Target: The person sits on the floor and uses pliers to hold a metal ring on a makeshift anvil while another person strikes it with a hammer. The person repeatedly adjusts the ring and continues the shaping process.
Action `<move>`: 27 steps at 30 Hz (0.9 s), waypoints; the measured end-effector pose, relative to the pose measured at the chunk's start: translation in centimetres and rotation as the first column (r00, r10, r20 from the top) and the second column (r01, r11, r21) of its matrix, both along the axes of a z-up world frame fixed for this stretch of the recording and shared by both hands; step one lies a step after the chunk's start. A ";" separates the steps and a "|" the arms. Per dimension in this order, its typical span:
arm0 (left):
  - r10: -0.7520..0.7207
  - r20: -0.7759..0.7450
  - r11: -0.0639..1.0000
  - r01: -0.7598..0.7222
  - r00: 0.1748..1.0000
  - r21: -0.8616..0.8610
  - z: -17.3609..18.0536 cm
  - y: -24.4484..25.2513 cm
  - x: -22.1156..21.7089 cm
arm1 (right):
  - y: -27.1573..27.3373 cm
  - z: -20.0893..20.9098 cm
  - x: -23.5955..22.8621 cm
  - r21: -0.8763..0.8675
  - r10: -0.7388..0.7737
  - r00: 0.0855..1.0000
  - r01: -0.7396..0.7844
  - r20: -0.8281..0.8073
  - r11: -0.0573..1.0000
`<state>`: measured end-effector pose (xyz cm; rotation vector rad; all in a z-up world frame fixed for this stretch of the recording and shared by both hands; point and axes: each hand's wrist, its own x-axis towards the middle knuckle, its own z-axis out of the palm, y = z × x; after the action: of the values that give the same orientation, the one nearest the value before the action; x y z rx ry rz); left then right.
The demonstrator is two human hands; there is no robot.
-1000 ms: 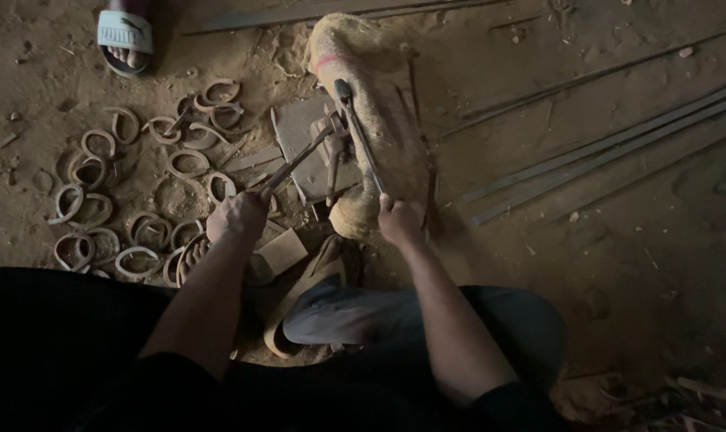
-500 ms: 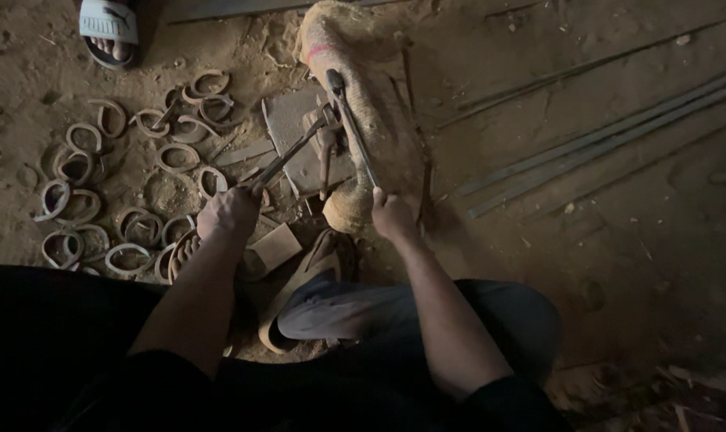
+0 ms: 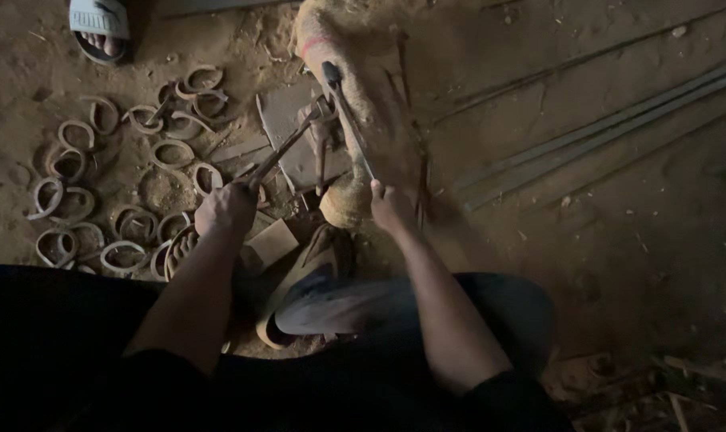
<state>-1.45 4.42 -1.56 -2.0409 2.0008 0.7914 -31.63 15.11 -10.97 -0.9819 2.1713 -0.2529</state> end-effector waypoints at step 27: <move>-0.009 0.033 1.000 0.010 0.999 -0.023 -0.7 -0.5 -0.4 | -1.0 -3.4 2.1 -0.269 -0.084 0.987 0.044 -0.139 0.962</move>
<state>-1.88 3.90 -2.26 -2.0416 2.0097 0.7318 -29.57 14.09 -14.34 -1.1093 2.3503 -0.5287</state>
